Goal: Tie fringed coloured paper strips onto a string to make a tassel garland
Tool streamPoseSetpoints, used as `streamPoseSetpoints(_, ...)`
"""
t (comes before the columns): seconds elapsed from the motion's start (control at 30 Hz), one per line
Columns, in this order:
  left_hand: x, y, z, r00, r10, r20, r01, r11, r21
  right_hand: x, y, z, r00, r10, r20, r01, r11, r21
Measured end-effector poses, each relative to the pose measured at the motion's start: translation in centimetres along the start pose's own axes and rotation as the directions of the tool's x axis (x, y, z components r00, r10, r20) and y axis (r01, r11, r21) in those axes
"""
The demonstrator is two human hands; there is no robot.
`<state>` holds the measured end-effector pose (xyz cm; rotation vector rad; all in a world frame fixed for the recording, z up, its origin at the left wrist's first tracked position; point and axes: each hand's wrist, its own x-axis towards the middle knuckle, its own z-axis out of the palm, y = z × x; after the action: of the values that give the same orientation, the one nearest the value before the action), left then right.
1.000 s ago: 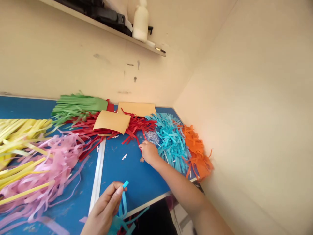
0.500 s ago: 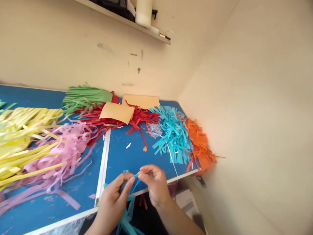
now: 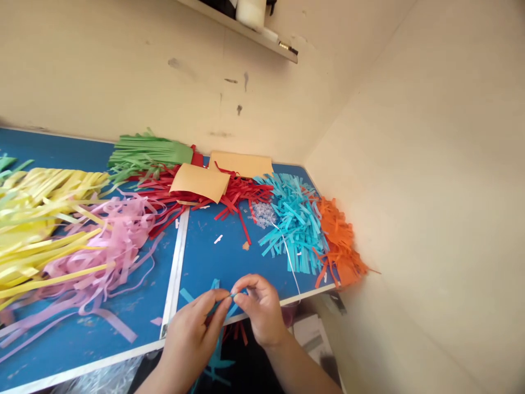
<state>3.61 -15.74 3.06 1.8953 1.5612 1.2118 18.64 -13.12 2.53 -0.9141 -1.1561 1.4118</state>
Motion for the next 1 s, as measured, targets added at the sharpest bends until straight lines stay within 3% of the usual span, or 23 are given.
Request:
streamPoseSetpoints(0.1,-0.3,0.3,0.1,1.0,-0.016,0.002,0.016,1.0,-0.014,-0.2,-0.2,0.2,0.999,-0.041,-0.024,0.039,0.996,-0.085)
streamPoseSetpoints(0.23,-0.7,0.6,-0.1,0.991,-0.122,0.049,0.125,0.989,-0.077,-0.4,-0.3,0.4,0.997,-0.03,-0.067,0.023,0.995,-0.101)
streamPoseSetpoints(0.47,-0.9,0.1,-0.5,0.995,-0.06,0.076,0.067,0.994,-0.09,-0.6,-0.1,-0.1,1.0,0.011,-0.012,-0.012,0.99,-0.14)
streamPoseSetpoints(0.67,-0.3,-0.4,-0.7,0.992,0.119,-0.029,-0.12,0.992,-0.023,-0.3,-1.3,-0.2,0.98,-0.185,0.07,0.198,0.925,-0.325)
streamPoseSetpoints(0.77,0.0,-0.5,-0.7,0.986,0.157,-0.054,-0.158,0.987,-0.019,-0.2,-1.4,-0.1,0.963,-0.258,0.073,0.266,0.89,-0.369)
streamPoseSetpoints(0.9,0.2,-0.4,-0.8,0.944,0.285,-0.168,-0.28,0.959,0.048,-0.2,-1.2,0.0,0.943,-0.32,0.09,0.328,0.847,-0.419)
streamPoseSetpoints(1.0,0.4,-0.5,-0.8,0.916,0.357,-0.184,-0.351,0.934,0.067,-0.2,-1.1,0.1,0.931,-0.353,0.091,0.355,0.825,-0.44)
